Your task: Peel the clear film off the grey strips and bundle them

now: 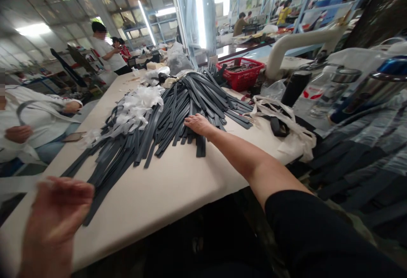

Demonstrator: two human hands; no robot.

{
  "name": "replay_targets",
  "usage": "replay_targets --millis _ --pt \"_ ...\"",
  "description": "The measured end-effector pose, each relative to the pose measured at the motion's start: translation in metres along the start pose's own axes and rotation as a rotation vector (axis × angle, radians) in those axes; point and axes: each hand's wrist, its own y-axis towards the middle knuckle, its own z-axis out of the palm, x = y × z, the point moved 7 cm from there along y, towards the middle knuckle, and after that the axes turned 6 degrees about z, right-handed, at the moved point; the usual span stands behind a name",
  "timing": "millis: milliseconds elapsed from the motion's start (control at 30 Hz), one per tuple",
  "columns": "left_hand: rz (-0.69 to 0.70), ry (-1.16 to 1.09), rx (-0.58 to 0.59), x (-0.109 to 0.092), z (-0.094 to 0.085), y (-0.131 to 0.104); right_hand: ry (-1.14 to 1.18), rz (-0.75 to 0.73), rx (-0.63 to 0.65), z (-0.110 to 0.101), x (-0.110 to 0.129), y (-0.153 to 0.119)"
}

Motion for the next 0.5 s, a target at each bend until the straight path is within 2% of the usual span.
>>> replay_targets --millis 100,133,200,267,333,500 --pt "-0.336 -0.368 0.016 0.081 0.009 -0.044 -0.059 -0.013 0.054 0.009 -0.001 0.02" --pt "-0.414 -0.412 0.005 0.099 0.01 -0.06 -0.082 -0.013 0.067 0.011 -0.001 0.025" --pt "-0.543 -0.441 -0.074 0.124 0.009 -0.087 -0.128 -0.018 0.087 0.011 -0.003 0.032" --pt "-0.653 -0.434 -0.181 0.133 0.006 -0.106 -0.169 -0.031 0.101 0.007 -0.004 0.037" --pt "-0.729 -0.425 -0.233 0.131 0.006 -0.116 -0.199 -0.051 0.105 0.001 -0.004 0.039" --pt "-0.713 -0.476 -0.276 0.118 0.004 -0.121 -0.179 -0.093 0.01 -0.022 0.002 0.026"
